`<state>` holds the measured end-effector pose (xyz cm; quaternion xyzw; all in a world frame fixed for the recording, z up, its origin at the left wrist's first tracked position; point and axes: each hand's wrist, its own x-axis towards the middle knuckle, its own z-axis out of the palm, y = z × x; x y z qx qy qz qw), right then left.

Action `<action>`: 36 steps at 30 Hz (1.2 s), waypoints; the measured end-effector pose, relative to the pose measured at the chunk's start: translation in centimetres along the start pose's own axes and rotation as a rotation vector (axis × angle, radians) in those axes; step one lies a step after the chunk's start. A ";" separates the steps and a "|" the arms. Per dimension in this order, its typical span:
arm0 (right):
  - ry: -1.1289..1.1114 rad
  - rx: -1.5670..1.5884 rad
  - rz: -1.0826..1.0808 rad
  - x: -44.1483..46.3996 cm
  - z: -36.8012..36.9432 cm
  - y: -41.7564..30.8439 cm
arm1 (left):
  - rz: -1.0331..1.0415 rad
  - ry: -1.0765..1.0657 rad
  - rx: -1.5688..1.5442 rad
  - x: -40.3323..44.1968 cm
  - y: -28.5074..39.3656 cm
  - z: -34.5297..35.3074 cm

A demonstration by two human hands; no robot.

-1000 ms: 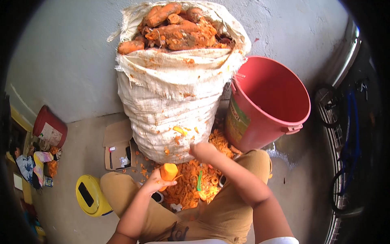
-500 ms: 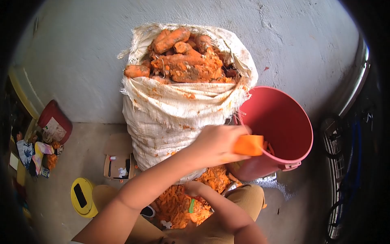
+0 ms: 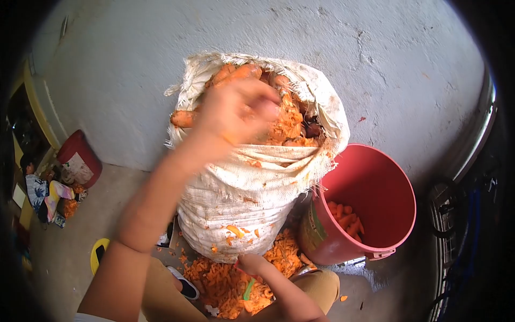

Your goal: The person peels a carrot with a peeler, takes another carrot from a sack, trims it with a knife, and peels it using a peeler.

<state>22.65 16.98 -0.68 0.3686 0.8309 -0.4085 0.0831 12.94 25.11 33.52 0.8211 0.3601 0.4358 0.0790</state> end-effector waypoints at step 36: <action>-0.190 0.085 -0.085 7.9 1.8 1.2 | -0.475 -0.349 0.680 4.0 -27.4 -8.7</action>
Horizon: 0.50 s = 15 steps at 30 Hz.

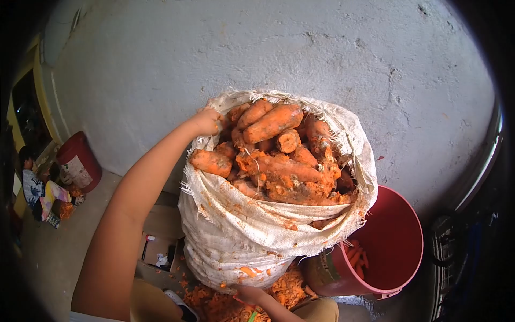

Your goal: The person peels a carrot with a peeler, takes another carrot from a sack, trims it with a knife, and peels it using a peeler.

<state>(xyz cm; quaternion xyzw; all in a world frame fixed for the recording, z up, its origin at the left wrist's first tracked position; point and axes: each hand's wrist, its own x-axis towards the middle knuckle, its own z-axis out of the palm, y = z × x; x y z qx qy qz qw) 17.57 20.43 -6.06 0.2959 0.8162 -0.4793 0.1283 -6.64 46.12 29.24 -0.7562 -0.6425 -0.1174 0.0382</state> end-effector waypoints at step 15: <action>0.113 -0.034 -0.073 -0.3 0.3 0.6 | 0.098 -0.145 0.233 2.9 -0.8 2.3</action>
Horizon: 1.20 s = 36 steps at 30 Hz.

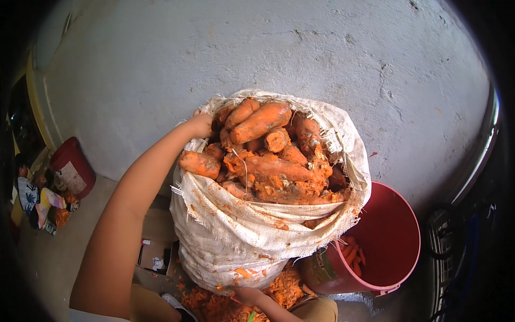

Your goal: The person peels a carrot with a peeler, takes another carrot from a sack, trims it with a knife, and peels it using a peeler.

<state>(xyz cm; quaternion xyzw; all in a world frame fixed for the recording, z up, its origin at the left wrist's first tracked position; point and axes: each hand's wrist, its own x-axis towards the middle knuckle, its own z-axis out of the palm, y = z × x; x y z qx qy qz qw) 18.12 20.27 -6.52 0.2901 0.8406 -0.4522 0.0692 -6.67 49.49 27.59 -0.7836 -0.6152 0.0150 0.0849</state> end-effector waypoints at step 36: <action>-0.082 -0.009 0.030 0.1 -0.4 0.9 | -0.142 0.026 0.011 -5.8 -1.2 -1.4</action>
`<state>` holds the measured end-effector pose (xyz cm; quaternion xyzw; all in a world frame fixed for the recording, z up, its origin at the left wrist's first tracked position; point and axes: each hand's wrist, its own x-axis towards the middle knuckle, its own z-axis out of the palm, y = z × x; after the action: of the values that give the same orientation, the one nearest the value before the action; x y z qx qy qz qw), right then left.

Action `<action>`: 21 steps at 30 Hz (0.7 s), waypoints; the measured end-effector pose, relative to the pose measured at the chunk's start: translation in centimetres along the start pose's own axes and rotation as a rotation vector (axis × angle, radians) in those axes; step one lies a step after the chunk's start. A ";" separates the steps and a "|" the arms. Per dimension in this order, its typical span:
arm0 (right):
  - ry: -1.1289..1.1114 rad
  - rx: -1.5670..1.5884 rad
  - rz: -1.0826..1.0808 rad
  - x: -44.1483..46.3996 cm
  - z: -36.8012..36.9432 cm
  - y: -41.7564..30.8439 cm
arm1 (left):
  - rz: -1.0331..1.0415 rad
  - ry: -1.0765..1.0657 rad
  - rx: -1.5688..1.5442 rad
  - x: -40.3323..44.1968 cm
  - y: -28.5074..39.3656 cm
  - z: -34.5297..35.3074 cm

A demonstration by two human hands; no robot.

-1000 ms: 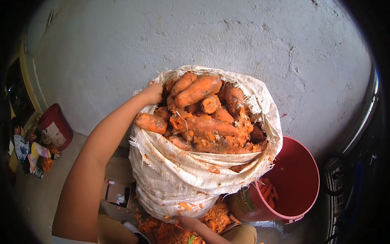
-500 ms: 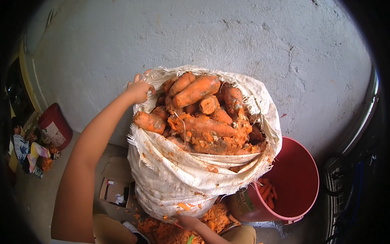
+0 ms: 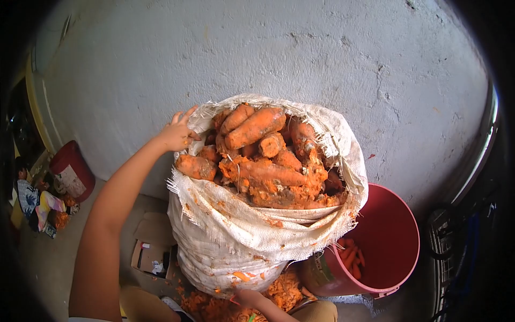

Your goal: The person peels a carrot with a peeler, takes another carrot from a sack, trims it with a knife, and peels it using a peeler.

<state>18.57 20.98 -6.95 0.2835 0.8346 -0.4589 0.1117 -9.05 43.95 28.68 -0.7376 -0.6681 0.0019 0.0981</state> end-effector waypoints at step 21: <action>0.045 0.073 0.096 0.1 -0.5 0.0 | -0.127 -0.217 0.118 1.7 0.5 0.1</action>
<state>18.51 21.49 -6.74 0.3372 0.8049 -0.4769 0.1045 -8.43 45.59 28.75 -0.6823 -0.7188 0.1145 0.0684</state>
